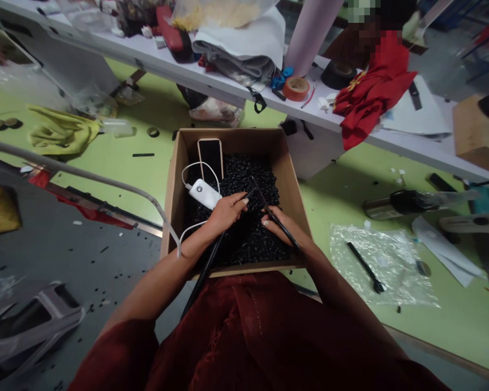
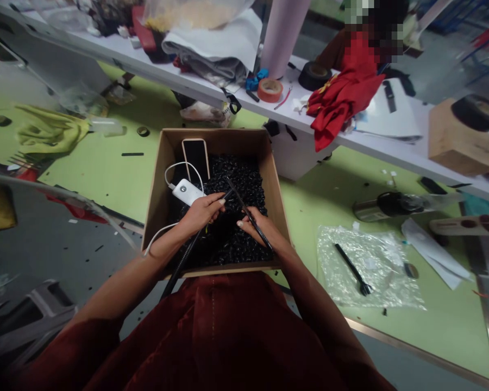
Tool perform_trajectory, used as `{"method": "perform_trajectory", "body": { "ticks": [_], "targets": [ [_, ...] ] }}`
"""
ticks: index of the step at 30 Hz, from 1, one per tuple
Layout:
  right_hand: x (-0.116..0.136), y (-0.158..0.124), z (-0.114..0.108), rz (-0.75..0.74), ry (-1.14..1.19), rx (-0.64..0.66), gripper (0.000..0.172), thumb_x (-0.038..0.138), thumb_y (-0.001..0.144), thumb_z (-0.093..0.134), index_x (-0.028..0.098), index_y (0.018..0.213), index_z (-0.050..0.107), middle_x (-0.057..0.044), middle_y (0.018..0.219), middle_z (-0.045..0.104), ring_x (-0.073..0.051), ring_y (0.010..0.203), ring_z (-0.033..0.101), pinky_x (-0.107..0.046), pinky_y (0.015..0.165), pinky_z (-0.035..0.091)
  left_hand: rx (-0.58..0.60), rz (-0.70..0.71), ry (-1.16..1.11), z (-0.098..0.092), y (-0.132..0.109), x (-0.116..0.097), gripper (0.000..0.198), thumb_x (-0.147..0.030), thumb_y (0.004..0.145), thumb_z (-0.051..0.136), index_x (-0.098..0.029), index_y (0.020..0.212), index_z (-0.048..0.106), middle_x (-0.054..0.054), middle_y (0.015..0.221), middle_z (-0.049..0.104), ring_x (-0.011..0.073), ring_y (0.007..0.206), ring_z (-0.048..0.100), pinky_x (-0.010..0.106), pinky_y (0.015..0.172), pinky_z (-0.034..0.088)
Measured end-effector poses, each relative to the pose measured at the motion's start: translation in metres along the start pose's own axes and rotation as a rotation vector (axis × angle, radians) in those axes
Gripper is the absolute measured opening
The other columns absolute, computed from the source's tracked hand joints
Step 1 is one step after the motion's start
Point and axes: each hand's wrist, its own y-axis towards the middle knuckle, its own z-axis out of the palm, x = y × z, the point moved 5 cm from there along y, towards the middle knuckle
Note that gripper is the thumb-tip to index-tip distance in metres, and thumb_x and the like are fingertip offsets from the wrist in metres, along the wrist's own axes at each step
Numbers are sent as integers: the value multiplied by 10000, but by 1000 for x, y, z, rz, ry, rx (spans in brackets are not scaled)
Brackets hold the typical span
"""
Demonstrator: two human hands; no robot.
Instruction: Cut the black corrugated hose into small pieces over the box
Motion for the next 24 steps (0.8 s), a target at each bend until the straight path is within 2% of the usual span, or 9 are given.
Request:
{"method": "perform_trajectory", "body": {
  "ticks": [6,16,24],
  "targets": [
    [4,-1,0,10,-1,29,437,475,845,498,219,1198,481,-73,1021,674,-239,927,637,-339,761,488,8,66,118,1,1,0,352,-316,865,469,-143,1117,645,-12,684,568,81,506,439,203,507,372],
    [5,-2,1,27,-21,64,485,482,839,483,217,1246,486,-79,1027,677,-246,929,638,-343,771,475,16,155,240,3,2,2,287,-320,893,423,-151,934,651,-9,693,569,90,544,455,211,546,380],
    [4,-1,3,22,-32,83,486,474,837,497,199,1237,471,-96,1055,652,-239,937,632,-338,791,476,46,220,364,3,1,-3,286,-275,912,400,-148,974,648,6,687,577,118,588,496,220,578,388]
  ]
}}
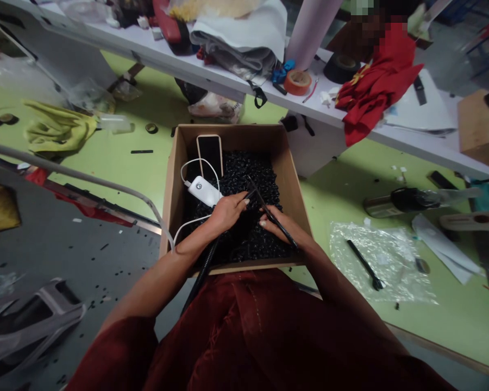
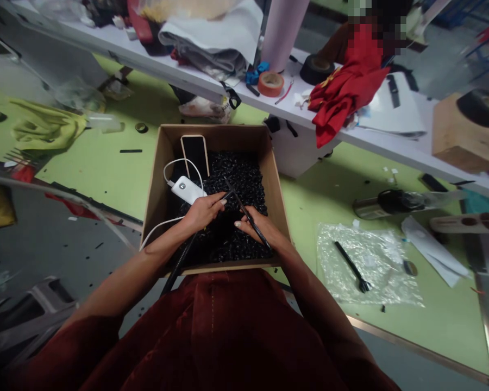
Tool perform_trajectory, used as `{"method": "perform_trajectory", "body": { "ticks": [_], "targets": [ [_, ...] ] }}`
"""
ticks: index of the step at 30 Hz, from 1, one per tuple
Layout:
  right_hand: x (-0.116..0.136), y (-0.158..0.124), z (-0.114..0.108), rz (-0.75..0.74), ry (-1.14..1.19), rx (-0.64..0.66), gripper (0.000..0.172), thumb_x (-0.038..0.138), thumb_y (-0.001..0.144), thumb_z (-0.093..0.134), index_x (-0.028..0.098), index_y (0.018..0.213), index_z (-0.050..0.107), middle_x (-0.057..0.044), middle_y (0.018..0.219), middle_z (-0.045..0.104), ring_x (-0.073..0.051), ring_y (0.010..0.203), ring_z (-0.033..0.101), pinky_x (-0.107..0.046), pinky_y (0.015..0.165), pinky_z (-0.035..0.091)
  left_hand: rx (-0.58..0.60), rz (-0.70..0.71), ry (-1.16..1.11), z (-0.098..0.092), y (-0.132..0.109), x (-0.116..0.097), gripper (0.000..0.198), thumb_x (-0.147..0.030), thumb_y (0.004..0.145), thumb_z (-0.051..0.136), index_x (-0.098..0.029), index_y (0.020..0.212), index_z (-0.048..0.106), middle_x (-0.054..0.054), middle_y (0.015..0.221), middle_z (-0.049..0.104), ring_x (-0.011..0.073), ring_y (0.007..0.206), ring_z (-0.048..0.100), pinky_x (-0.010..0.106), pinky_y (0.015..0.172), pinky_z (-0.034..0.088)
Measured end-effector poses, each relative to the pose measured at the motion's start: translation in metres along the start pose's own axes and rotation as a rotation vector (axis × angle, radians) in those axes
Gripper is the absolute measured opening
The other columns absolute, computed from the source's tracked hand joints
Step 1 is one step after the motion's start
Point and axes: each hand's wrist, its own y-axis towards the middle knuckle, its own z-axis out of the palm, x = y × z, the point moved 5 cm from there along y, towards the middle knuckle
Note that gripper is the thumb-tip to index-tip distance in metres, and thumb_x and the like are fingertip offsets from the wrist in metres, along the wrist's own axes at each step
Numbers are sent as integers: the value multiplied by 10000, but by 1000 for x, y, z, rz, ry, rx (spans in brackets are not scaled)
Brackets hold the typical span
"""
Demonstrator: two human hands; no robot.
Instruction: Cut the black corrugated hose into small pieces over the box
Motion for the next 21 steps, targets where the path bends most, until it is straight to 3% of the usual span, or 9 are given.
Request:
{"method": "perform_trajectory", "body": {
  "ticks": [6,12,21],
  "targets": [
    [-2,3,2,-20,-15,-8,502,475,842,499,190,1254,460,-105,1081,638,-240,945,625,-354,814,469,27,24,47,0,-1,-4,275,-255,911,398,-145,923,649,9,696,579,117,589,500,225,590,383],
    [1,2,-1,24,-35,-78,365,462,892,430,219,1150,519,-97,1107,655,-262,1003,616,-377,850,461,36,12,39,2,-2,-7,264,-251,911,399,-143,911,639,10,697,576,110,568,480,230,582,377],
    [3,1,-2,32,-67,-79,257,420,887,438,220,1009,542,-52,929,668,-223,857,627,-319,762,456,45,-38,-48,6,0,1,283,-300,905,391,-150,869,629,1,680,577,102,554,472,219,548,380]
  ]
}}
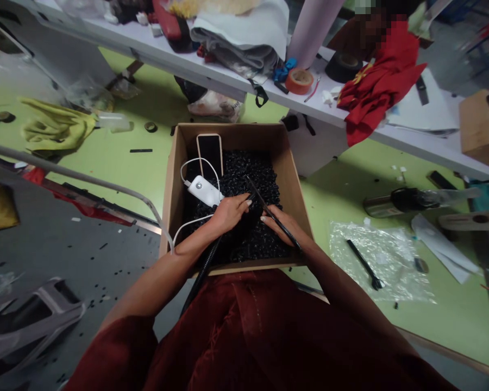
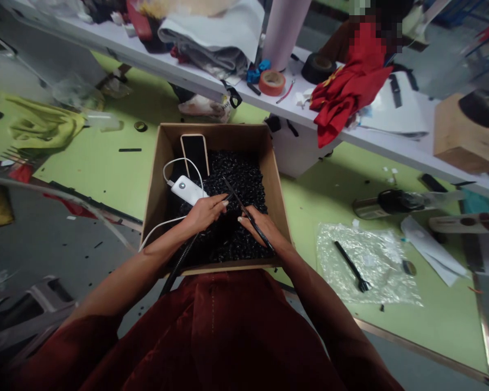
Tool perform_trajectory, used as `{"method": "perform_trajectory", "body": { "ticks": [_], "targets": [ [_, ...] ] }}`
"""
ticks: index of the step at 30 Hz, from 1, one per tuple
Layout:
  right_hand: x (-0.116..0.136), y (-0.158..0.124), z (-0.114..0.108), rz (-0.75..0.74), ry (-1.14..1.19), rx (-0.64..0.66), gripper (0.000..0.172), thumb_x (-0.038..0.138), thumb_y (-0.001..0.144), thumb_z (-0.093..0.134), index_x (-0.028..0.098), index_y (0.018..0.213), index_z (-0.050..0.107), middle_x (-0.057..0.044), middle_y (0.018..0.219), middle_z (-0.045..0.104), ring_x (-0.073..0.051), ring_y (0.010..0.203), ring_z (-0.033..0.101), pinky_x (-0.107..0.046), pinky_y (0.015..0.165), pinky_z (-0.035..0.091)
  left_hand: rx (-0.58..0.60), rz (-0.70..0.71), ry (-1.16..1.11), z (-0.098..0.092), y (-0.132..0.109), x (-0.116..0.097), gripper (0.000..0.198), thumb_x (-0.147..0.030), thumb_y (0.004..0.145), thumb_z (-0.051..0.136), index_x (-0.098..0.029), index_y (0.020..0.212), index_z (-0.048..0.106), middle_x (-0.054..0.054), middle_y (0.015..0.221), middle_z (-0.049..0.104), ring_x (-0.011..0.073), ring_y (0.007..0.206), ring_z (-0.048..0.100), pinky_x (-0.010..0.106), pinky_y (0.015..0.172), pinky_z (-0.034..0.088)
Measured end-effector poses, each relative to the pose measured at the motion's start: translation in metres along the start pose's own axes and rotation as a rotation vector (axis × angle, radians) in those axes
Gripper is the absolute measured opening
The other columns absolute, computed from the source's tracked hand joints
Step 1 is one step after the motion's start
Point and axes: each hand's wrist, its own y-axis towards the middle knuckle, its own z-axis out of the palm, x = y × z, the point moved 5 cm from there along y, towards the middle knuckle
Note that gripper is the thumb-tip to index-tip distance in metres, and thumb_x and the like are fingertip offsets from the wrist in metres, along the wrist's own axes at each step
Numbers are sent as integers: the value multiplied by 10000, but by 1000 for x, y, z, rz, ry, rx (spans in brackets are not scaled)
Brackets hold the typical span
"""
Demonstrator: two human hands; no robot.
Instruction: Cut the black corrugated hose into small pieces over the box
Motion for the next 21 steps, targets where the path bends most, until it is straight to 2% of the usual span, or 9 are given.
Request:
{"method": "perform_trajectory", "body": {
  "ticks": [5,10,17,21],
  "targets": [
    [-2,1,-1,13,-17,-42,192,389,863,471,230,933,553,-28,834,662,-205,780,617,-294,708,437,8,-47,-35,0,1,3,289,-329,890,402,-148,869,626,-1,684,576,96,531,458,217,521,374],
    [-4,3,-1,5,-12,-104,182,392,851,481,229,870,560,-14,764,651,-190,720,616,-276,667,427,6,-94,-167,0,3,6,253,-323,872,434,-149,860,617,-11,672,553,72,484,425,200,465,353],
    [-8,0,-8,57,16,-194,283,472,886,439,239,968,578,-12,690,645,-196,656,625,-289,629,453,-17,-232,-557,0,0,-1,164,-262,856,502,-126,866,594,-11,659,534,38,422,395,172,375,291],
    [-11,-1,-16,94,21,-280,322,482,894,424,233,1028,577,-30,724,659,-206,672,636,-303,641,464,45,-259,-709,1,-2,-8,131,-165,804,529,-112,901,598,-9,677,539,31,428,403,168,379,297]
  ]
}}
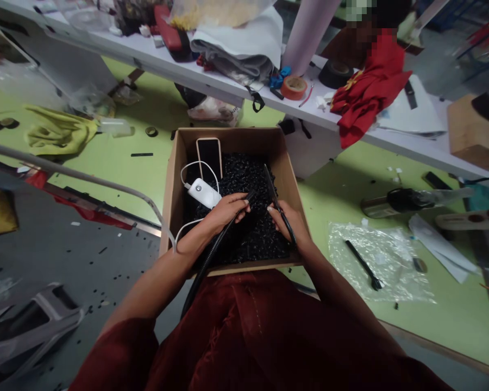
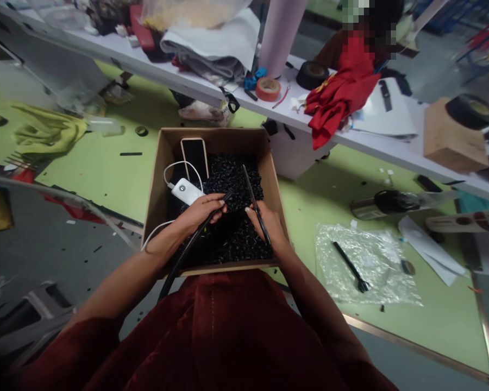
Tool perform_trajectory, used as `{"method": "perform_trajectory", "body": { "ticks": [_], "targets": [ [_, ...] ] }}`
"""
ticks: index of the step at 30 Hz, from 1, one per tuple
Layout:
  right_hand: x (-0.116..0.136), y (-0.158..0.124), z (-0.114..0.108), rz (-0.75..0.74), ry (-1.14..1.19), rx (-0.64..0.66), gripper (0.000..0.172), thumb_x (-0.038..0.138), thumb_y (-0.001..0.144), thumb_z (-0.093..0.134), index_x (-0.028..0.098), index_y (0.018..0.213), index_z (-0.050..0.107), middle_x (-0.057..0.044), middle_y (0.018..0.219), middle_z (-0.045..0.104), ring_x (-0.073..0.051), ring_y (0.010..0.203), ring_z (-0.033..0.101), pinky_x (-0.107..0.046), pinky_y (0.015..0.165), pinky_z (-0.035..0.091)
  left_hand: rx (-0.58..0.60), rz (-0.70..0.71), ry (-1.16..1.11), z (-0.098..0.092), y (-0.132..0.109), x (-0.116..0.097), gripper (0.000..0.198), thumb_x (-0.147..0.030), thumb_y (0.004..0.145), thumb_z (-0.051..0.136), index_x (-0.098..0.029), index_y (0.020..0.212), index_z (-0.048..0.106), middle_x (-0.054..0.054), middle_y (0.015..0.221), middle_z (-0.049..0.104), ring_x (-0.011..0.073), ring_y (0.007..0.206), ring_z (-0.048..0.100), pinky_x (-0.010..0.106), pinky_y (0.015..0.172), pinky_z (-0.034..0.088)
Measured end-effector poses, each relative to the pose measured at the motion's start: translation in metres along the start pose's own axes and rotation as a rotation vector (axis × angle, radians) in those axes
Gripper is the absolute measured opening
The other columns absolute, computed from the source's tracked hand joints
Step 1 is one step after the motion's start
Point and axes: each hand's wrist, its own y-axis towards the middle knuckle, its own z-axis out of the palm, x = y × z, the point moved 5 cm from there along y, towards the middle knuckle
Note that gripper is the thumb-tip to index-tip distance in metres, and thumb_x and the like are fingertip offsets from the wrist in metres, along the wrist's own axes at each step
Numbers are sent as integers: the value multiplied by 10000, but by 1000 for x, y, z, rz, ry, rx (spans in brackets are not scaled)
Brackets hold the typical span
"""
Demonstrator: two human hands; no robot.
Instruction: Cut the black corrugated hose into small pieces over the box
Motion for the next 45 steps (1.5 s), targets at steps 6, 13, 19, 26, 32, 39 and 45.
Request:
{"method": "perform_trajectory", "body": {
  "ticks": [6,13,19,26,32,39,45],
  "targets": [
    [-1,2,-2,63,-48,-28,334,464,886,450,217,1062,588,-52,788,688,-211,681,644,-302,645,466,248,-92,89,17,-10,8,247,-143,794,537,-113,1033,592,-14,732,546,24,462,462,154,427,373],
    [-5,9,4,43,-192,-20,319,428,901,437,211,1068,602,-86,904,713,-247,797,670,-318,713,466,360,-126,92,25,-16,16,428,-277,857,535,-140,1259,480,-18,712,566,36,442,463,162,419,405],
    [-7,12,11,8,-302,34,358,477,906,434,223,1100,595,-100,942,719,-265,853,674,-314,709,454,205,-54,35,20,-14,11,334,-285,831,592,-107,1098,501,-4,711,600,35,407,457,162,378,370],
    [-3,7,15,6,-375,95,346,500,893,458,229,1065,587,-98,881,719,-250,802,677,-282,648,427,58,13,-55,29,-23,-14,234,-310,823,618,-119,943,559,6,709,617,46,460,494,172,417,378],
    [-1,3,12,-15,-140,103,313,480,889,466,242,1060,574,-63,826,701,-228,756,668,-282,648,449,-93,113,-108,31,-12,-20,228,-282,855,574,-130,1025,568,-27,619,549,37,434,432,161,400,312],
    [-7,4,18,-69,169,89,381,424,843,534,240,1175,501,-16,832,668,-192,727,646,-309,707,494,-291,172,-161,6,-6,-1,309,-320,781,666,-133,1008,570,-51,584,498,35,423,412,152,390,283],
    [-5,2,22,-103,234,95,404,405,826,538,226,1186,495,-25,850,660,-203,759,643,-337,750,491,-153,165,-215,3,-4,6,392,-342,759,691,-134,1070,577,-41,622,506,29,446,423,140,393,281]
  ]
}}
